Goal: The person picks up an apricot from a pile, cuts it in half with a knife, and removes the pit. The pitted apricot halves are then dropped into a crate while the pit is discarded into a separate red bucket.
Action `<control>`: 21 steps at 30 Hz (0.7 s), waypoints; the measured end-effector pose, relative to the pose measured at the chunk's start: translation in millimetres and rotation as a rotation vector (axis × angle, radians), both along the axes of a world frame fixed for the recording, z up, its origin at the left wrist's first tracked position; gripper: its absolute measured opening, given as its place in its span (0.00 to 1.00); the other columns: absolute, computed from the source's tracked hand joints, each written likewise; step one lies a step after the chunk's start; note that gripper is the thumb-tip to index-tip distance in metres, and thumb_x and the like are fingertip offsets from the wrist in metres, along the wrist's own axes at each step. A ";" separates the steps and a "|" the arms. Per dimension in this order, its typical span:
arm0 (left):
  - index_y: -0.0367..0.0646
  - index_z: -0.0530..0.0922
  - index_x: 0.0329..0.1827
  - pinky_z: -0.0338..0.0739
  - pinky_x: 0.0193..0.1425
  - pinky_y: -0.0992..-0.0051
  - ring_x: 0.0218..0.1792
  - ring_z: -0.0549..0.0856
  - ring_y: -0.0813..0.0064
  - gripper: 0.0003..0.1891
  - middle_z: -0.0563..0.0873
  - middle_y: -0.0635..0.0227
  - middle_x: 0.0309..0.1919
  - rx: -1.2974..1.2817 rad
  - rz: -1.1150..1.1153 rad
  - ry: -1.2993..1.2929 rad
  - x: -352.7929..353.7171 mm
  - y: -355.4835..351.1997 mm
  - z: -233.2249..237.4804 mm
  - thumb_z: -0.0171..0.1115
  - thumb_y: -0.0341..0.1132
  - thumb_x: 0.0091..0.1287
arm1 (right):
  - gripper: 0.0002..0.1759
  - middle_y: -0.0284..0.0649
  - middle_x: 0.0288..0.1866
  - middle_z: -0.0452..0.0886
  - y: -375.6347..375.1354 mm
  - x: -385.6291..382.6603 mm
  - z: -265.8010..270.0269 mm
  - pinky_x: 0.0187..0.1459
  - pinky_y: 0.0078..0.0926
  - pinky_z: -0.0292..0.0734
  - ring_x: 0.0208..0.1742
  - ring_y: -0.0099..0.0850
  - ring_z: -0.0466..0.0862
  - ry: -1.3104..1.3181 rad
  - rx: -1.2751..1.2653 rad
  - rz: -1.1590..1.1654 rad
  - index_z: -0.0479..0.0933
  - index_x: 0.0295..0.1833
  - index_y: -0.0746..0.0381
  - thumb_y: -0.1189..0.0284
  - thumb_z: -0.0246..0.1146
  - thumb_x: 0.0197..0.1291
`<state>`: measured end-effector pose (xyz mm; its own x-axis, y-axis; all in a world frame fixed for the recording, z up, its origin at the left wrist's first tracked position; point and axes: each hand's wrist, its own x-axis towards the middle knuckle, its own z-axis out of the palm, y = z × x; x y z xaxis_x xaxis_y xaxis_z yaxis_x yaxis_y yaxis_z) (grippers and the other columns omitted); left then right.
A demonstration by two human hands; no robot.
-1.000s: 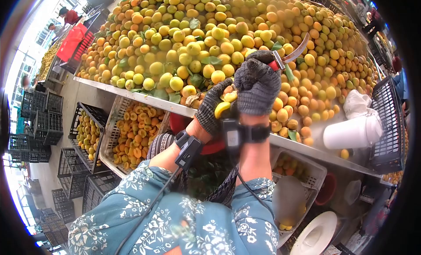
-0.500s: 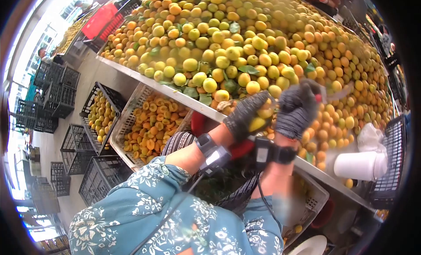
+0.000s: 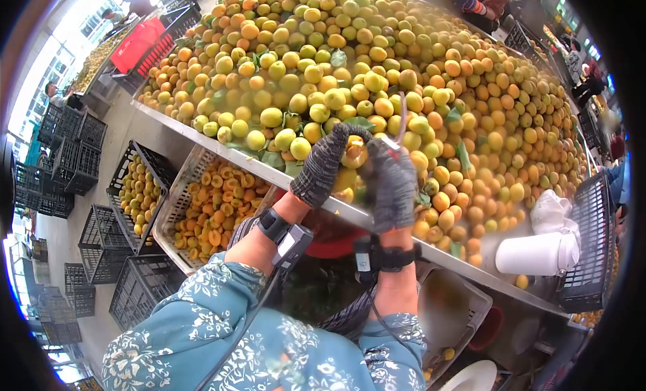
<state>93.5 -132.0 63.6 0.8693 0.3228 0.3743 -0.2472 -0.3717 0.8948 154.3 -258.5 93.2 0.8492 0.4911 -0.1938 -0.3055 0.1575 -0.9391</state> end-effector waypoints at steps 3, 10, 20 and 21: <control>0.35 0.70 0.64 0.72 0.63 0.59 0.60 0.78 0.52 0.22 0.78 0.50 0.59 0.284 0.106 -0.077 7.0 4.4 -47.5 0.55 0.30 0.67 | 0.14 0.28 0.21 0.73 7.8 -0.2 -10.5 0.22 0.16 0.64 0.20 0.16 0.70 -0.176 0.013 0.006 0.77 0.37 0.58 0.58 0.63 0.64; 0.38 0.75 0.61 0.74 0.64 0.57 0.57 0.80 0.49 0.22 0.81 0.49 0.55 0.550 0.178 -0.318 12.1 8.3 -66.5 0.56 0.23 0.61 | 0.15 0.27 0.36 0.81 6.5 7.9 -17.8 0.28 0.16 0.74 0.32 0.16 0.77 -0.179 -0.065 0.146 0.80 0.50 0.59 0.62 0.65 0.62; 0.37 0.79 0.54 0.81 0.45 0.63 0.42 0.85 0.54 0.14 0.84 0.51 0.44 0.107 0.112 -0.054 6.4 -3.3 -35.1 0.56 0.23 0.65 | 0.16 0.37 0.35 0.83 9.6 11.9 -33.9 0.39 0.26 0.77 0.34 0.25 0.80 -0.236 -0.188 0.112 0.79 0.52 0.65 0.70 0.59 0.60; 0.37 0.79 0.53 0.81 0.45 0.66 0.41 0.85 0.58 0.13 0.84 0.54 0.43 0.060 0.101 -0.051 7.1 -4.5 -33.5 0.56 0.25 0.66 | 0.16 0.37 0.35 0.83 8.2 11.9 -35.3 0.39 0.26 0.77 0.34 0.25 0.80 -0.234 -0.185 0.110 0.79 0.52 0.65 0.70 0.59 0.60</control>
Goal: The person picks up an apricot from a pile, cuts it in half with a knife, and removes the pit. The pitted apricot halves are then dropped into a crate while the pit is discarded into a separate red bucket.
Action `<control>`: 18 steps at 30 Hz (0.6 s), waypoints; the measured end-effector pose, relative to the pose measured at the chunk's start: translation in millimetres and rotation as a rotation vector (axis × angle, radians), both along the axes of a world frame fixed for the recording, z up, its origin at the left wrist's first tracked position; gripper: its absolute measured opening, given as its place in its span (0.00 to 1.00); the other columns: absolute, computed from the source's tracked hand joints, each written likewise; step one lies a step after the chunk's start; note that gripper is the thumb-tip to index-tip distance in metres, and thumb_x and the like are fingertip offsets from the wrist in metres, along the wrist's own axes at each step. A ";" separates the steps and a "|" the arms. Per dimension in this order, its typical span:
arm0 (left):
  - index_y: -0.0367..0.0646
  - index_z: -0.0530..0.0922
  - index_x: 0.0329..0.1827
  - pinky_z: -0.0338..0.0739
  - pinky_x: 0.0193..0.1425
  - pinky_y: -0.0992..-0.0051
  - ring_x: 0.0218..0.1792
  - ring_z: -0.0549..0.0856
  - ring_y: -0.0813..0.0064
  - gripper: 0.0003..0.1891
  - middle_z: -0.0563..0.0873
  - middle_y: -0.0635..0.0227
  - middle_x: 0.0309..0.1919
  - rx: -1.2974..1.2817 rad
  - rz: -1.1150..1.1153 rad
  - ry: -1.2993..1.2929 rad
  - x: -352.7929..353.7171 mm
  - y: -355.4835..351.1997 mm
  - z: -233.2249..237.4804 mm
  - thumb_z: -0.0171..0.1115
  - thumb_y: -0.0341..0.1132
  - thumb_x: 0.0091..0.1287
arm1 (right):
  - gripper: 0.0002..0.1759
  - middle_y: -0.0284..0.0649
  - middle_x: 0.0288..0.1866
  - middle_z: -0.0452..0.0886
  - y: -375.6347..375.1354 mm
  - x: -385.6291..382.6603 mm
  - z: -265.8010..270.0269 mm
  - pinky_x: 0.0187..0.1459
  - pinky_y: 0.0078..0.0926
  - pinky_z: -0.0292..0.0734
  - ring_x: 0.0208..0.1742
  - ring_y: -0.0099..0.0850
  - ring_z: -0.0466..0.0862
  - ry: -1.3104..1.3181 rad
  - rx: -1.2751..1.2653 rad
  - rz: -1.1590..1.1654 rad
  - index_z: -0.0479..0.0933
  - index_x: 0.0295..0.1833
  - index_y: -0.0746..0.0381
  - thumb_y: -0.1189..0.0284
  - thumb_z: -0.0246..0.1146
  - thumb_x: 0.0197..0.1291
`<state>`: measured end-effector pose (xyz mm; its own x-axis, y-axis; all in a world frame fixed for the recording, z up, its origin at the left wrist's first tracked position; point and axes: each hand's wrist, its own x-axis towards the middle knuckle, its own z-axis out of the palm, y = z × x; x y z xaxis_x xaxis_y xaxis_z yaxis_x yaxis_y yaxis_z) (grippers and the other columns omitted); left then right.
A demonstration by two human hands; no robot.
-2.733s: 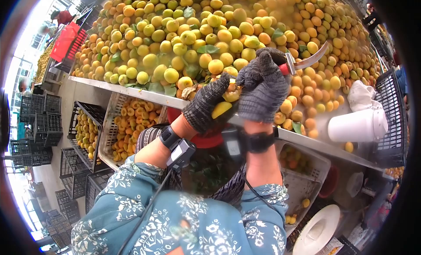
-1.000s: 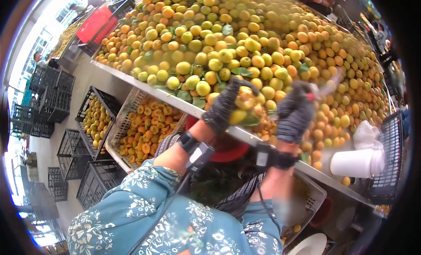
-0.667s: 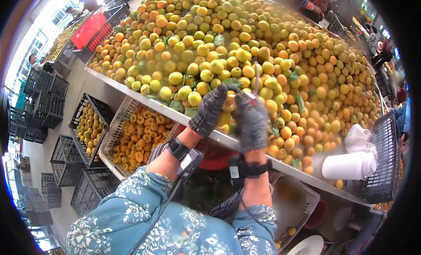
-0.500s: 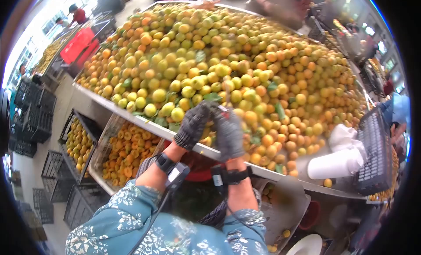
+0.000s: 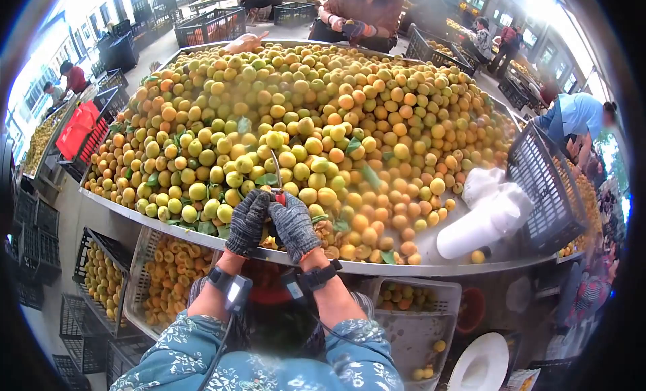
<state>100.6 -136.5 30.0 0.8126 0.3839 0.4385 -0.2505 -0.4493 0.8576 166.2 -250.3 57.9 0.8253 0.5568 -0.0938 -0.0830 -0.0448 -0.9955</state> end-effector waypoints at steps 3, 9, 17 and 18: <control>0.37 0.79 0.51 0.80 0.43 0.72 0.39 0.84 0.66 0.10 0.84 0.58 0.41 -0.095 -0.025 0.016 -1.2 -7.9 9.2 0.56 0.28 0.69 | 0.17 0.40 0.35 0.83 -4.0 -7.3 13.2 0.38 0.27 0.77 0.34 0.27 0.81 0.103 0.039 -0.037 0.79 0.52 0.66 0.70 0.58 0.59; 0.38 0.80 0.46 0.76 0.46 0.79 0.40 0.80 0.81 0.10 0.84 0.69 0.39 -0.553 -0.116 0.030 2.1 -14.8 14.9 0.55 0.35 0.73 | 0.17 0.38 0.36 0.82 -3.8 -9.3 11.7 0.39 0.25 0.76 0.35 0.26 0.79 -0.061 -0.090 -0.114 0.77 0.51 0.68 0.71 0.59 0.58; 0.37 0.80 0.42 0.75 0.51 0.74 0.43 0.81 0.73 0.11 0.83 0.63 0.39 -0.160 0.048 -0.012 14.0 -10.9 5.5 0.50 0.32 0.72 | 0.14 0.48 0.30 0.79 0.4 -12.3 11.4 0.35 0.32 0.76 0.31 0.36 0.80 -0.266 -0.084 -0.237 0.76 0.46 0.67 0.71 0.58 0.55; 0.36 0.79 0.44 0.75 0.53 0.73 0.44 0.82 0.71 0.12 0.83 0.61 0.41 -0.122 0.080 -0.035 15.5 -10.1 2.2 0.49 0.33 0.73 | 0.14 0.46 0.29 0.79 -1.2 -8.7 13.3 0.34 0.31 0.75 0.30 0.34 0.79 -0.184 -0.034 -0.198 0.76 0.46 0.67 0.72 0.58 0.55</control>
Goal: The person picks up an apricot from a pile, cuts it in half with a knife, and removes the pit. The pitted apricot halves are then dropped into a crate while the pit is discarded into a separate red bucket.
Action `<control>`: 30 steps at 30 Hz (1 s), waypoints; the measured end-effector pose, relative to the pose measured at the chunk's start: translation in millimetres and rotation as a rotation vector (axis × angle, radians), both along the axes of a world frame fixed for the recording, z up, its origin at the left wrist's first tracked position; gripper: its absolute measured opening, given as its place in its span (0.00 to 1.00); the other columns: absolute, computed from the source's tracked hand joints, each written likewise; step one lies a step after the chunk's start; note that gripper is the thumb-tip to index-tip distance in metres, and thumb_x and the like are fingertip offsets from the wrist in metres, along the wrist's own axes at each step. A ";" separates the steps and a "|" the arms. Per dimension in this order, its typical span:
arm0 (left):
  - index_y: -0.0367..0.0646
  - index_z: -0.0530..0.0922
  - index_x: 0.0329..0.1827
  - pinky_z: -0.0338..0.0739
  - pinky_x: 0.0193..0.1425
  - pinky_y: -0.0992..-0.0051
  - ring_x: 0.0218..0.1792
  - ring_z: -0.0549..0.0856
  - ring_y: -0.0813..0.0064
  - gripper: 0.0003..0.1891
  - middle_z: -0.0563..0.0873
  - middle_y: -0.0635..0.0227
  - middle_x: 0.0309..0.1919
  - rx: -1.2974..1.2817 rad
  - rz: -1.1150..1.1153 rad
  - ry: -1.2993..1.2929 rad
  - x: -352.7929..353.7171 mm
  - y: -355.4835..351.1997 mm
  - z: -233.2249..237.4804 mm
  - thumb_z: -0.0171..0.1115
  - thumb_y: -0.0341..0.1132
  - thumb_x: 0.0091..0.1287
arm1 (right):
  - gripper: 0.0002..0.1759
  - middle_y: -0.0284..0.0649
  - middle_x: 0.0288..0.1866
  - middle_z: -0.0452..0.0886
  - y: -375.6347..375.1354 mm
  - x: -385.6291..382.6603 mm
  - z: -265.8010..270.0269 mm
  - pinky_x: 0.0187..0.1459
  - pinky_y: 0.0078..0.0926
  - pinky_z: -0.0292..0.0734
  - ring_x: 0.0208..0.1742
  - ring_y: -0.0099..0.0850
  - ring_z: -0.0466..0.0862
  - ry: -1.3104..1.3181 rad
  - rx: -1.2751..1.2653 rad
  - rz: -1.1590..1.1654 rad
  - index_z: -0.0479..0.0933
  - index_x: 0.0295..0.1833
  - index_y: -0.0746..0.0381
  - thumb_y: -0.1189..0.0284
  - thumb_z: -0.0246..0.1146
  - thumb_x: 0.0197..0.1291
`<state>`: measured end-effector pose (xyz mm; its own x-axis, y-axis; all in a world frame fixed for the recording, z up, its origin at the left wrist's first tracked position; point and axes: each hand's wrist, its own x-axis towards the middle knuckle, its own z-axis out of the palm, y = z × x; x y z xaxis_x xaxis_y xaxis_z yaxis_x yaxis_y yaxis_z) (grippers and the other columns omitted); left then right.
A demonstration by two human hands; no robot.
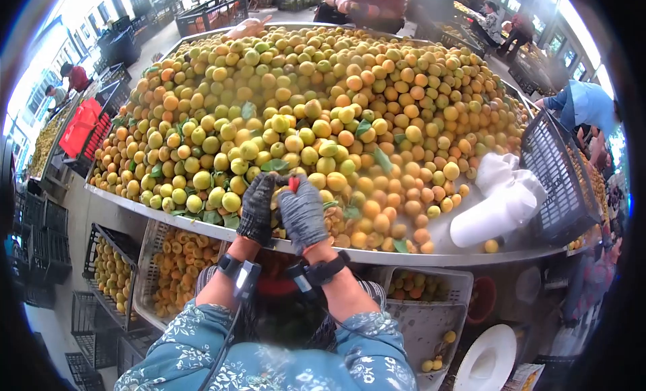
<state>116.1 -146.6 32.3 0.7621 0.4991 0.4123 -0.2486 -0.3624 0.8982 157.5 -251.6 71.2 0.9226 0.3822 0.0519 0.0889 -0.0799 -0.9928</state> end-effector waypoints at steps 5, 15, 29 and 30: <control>0.33 0.58 0.72 0.75 0.60 0.68 0.52 0.81 0.64 0.46 0.80 0.56 0.54 0.394 0.035 -0.014 -19.6 24.6 -15.8 0.74 0.36 0.53 | 0.20 0.30 0.26 0.74 -21.8 4.3 31.4 0.25 0.18 0.78 0.22 0.22 0.79 0.483 0.359 0.238 0.75 0.55 0.66 0.71 0.60 0.57; 0.42 0.78 0.51 0.78 0.32 0.81 0.31 0.82 0.76 0.27 0.84 0.66 0.31 0.378 0.166 -0.274 -24.6 33.5 19.1 0.46 0.59 0.73 | 0.16 0.32 0.33 0.80 -32.2 7.0 17.2 0.21 0.13 0.74 0.25 0.18 0.79 0.303 0.256 0.359 0.79 0.46 0.63 0.73 0.67 0.50; 0.42 0.77 0.52 0.73 0.17 0.80 0.19 0.81 0.75 0.25 0.84 0.64 0.27 -1.035 -0.240 -0.118 -87.3 80.0 67.0 0.48 0.56 0.74 | 0.13 0.31 0.26 0.80 -25.1 -33.4 23.3 0.21 0.13 0.62 0.21 0.15 0.71 0.157 -0.034 0.432 0.82 0.41 0.63 0.75 0.67 0.45; 0.42 0.77 0.52 0.73 0.18 0.81 0.19 0.81 0.75 0.24 0.84 0.65 0.27 -0.997 -0.219 -0.096 -89.1 73.4 71.7 0.47 0.55 0.74 | 0.13 0.31 0.26 0.79 -24.9 -32.8 22.0 0.20 0.13 0.63 0.20 0.16 0.72 0.171 0.043 0.387 0.82 0.41 0.64 0.74 0.66 0.47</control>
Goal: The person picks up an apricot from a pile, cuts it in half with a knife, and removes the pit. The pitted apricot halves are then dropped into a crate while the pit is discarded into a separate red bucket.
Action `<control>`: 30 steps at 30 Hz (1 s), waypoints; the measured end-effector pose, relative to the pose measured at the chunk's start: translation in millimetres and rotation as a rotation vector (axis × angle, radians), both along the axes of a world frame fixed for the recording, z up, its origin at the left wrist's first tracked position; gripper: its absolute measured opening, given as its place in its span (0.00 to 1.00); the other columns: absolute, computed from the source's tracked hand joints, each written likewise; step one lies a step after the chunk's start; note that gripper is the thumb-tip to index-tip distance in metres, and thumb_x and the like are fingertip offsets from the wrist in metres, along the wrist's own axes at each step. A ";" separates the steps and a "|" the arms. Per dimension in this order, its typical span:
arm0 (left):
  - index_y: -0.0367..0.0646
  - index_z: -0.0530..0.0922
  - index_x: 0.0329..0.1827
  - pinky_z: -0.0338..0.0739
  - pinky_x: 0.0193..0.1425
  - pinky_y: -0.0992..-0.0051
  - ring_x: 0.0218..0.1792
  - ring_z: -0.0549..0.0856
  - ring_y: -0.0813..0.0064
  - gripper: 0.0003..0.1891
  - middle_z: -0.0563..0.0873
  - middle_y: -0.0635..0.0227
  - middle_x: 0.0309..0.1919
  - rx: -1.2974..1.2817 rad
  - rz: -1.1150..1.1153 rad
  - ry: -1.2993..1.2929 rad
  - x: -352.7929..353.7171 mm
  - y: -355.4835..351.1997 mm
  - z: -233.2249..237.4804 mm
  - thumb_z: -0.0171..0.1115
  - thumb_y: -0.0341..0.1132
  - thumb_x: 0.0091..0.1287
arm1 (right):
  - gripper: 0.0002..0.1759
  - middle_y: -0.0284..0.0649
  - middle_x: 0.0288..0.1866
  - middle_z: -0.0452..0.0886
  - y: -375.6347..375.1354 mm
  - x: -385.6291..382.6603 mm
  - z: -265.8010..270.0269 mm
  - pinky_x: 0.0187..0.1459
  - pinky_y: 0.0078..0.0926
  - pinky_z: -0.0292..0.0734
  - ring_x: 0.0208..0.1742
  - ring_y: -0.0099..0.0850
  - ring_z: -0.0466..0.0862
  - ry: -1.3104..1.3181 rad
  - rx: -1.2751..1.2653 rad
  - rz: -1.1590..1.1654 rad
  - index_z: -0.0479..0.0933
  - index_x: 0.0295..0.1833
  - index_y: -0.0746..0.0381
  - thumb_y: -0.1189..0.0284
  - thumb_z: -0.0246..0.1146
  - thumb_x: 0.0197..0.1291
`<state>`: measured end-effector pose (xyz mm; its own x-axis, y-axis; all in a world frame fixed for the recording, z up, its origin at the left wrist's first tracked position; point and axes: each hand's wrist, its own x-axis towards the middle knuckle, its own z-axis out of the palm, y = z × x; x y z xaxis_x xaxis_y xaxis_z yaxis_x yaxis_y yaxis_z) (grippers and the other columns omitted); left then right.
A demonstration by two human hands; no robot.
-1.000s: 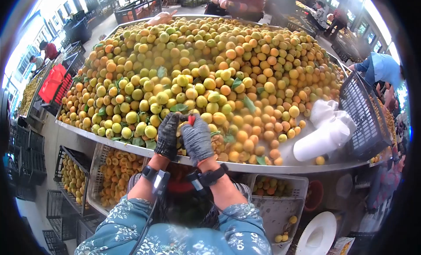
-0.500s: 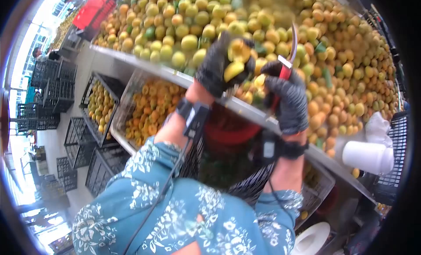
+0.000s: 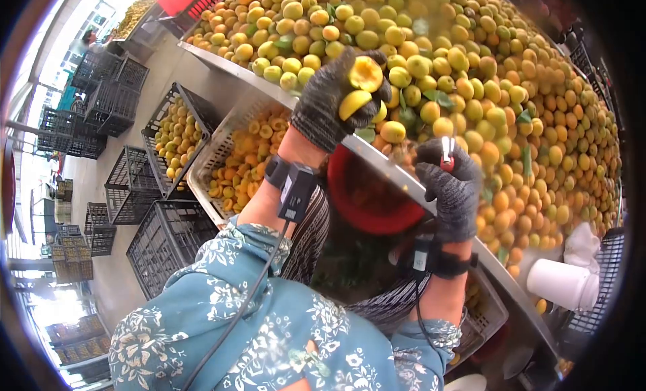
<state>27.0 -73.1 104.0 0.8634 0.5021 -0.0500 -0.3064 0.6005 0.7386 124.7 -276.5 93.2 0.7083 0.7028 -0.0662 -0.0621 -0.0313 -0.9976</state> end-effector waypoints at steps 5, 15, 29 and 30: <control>0.46 0.70 0.66 0.76 0.58 0.68 0.49 0.83 0.67 0.24 0.85 0.65 0.47 1.284 0.414 -0.087 -3.1 -14.2 -20.1 0.59 0.25 0.65 | 0.14 0.34 0.26 0.81 4.5 -5.3 -5.9 0.16 0.14 0.65 0.14 0.18 0.72 0.025 0.189 -0.174 0.81 0.43 0.65 0.70 0.67 0.52; 0.39 0.76 0.55 0.75 0.58 0.66 0.53 0.80 0.58 0.15 0.81 0.56 0.48 0.801 0.020 0.112 4.1 -60.1 -11.6 0.60 0.27 0.65 | 0.08 0.29 0.34 0.82 11.9 -30.0 8.1 0.41 0.18 0.75 0.37 0.20 0.79 -0.103 0.288 -0.206 0.82 0.42 0.63 0.81 0.67 0.55; 0.39 0.77 0.40 0.77 0.41 0.77 0.35 0.80 0.82 0.16 0.83 0.69 0.30 0.506 -0.025 0.142 -12.9 -103.6 -17.6 0.71 0.42 0.61 | 0.02 0.28 0.19 0.74 -13.4 -24.7 -38.1 0.18 0.17 0.65 0.16 0.19 0.71 0.079 0.280 -0.222 0.79 0.34 0.62 0.76 0.62 0.54; 0.40 0.77 0.40 0.76 0.42 0.77 0.37 0.80 0.81 0.16 0.83 0.69 0.31 0.475 -0.014 0.160 -21.0 -100.5 -12.7 0.70 0.43 0.61 | 0.04 0.32 0.18 0.75 -13.2 -18.2 -47.9 0.14 0.19 0.67 0.12 0.22 0.72 0.196 0.330 -0.168 0.78 0.34 0.62 0.72 0.63 0.56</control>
<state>6.0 -173.6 91.3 0.8705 0.4898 0.0488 -0.1608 0.1893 0.9687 106.6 -289.7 45.3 0.8115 0.5843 -0.0019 -0.2287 0.3147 -0.9212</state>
